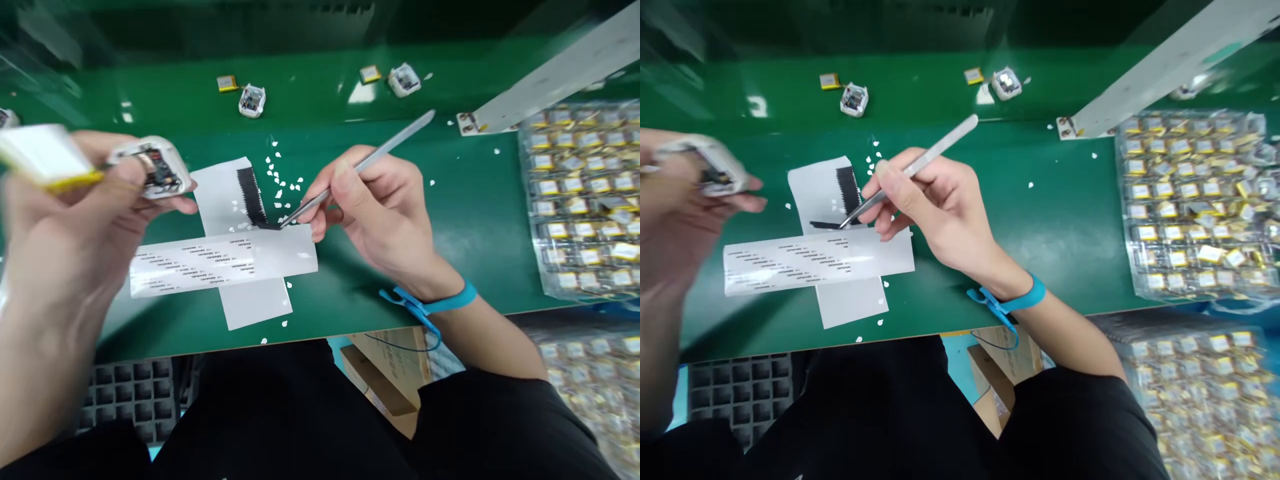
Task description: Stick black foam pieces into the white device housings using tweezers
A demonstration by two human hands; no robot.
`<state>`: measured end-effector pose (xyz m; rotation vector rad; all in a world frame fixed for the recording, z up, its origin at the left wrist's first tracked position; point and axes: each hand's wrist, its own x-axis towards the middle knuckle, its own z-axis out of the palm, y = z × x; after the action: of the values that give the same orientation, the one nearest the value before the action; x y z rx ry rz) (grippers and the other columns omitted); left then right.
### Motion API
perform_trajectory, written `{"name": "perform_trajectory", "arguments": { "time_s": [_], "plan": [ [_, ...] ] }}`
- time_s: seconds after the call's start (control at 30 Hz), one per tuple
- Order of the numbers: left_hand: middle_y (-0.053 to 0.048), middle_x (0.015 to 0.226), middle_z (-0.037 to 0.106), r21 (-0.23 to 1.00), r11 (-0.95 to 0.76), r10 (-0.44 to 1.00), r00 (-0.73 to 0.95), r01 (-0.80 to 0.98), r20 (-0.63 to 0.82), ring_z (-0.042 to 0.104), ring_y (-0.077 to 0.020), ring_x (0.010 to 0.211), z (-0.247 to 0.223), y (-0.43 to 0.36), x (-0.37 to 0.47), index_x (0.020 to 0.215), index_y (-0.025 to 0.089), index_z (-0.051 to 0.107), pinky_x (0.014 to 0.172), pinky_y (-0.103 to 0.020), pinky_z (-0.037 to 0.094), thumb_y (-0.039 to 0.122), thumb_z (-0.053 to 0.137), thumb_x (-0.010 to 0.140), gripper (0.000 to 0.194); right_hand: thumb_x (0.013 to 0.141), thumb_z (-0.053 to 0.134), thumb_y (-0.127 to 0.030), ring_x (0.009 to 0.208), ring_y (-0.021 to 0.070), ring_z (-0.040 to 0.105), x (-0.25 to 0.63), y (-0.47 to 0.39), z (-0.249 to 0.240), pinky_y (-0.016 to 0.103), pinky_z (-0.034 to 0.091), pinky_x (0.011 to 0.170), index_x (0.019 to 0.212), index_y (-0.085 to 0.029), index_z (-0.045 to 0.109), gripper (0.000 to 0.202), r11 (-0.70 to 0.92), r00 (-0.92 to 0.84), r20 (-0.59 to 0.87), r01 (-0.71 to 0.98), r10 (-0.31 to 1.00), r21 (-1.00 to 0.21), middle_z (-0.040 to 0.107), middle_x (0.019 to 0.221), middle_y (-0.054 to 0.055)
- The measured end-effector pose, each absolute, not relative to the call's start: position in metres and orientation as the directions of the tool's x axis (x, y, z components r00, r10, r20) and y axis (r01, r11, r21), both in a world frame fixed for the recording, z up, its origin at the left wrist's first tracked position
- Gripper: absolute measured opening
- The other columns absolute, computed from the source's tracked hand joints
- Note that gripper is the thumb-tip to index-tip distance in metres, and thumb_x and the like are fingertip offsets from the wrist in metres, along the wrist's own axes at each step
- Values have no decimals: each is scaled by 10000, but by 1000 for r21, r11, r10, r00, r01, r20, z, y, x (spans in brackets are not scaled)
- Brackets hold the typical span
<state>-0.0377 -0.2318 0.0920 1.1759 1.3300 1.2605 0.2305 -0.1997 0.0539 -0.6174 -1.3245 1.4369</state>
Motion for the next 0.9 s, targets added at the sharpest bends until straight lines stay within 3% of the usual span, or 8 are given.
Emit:
{"name": "perform_trajectory", "arguments": {
  "time_s": [0.1,0.17,0.27,0.33,0.5,0.57,0.7,0.9],
  "plan": [
    [11,824,768,939,253,945,-148,-235,-292,704,-143,773,72,-214,-31,754,189,741,723,-281,689,156,864,770,129,1026,709,-286,601,91,722,226,-206,53,176,615,526,895,-210,797,175,214,-281,295,-285,913,-934,782,791,-19],
    [-28,853,774,880,319,919,-114,-352,-378,692,-160,805,61,-211,-27,718,175,729,629,-267,635,142,862,726,137,1037,686,-252,623,86,722,223,-211,52,178,615,542,900,-197,786,179,314,-202,352,-199,914,-928,775,801,-16],
    [-17,828,740,885,328,925,-78,-331,-372,626,-125,747,55,-217,-22,676,180,702,486,-218,497,178,926,686,225,1023,684,-182,666,89,728,220,-217,50,193,612,568,940,-193,784,130,520,-163,520,-48,838,-853,782,847,-8],
    [7,795,723,903,333,930,-62,-273,-362,576,-97,665,55,-223,-17,667,194,704,438,-207,450,188,983,641,280,1010,692,-153,747,111,758,221,-221,48,227,645,651,967,-201,784,113,646,-257,617,38,744,-762,802,895,1],
    [23,856,768,893,362,925,-16,-267,-380,736,-147,704,53,-237,-6,763,225,669,684,-276,677,255,957,727,292,1003,718,-173,884,164,793,226,-224,44,290,690,761,1068,-217,758,88,845,-514,686,169,515,-508,822,995,26],
    [17,868,765,892,347,930,-17,-290,-368,774,-160,757,51,-241,-3,742,216,593,743,-277,694,240,949,731,356,1011,722,-204,853,160,785,227,-225,41,280,687,728,1079,-223,731,71,889,-542,707,233,455,-393,826,1000,24],
    [26,815,722,870,367,919,-18,-328,-395,751,-135,729,49,-246,2,727,206,558,683,-218,678,168,911,755,356,993,740,-181,885,180,791,228,-227,36,277,686,703,1108,-185,710,119,926,-598,710,286,372,-244,835,1048,62],
    [7,834,735,843,394,907,6,-366,-421,740,-145,761,53,-250,7,701,208,613,636,-197,661,117,856,798,278,984,743,-169,915,192,791,228,-230,36,297,698,690,1119,-190,716,139,926,-636,675,295,375,-236,837,1066,54]
  ]
}}
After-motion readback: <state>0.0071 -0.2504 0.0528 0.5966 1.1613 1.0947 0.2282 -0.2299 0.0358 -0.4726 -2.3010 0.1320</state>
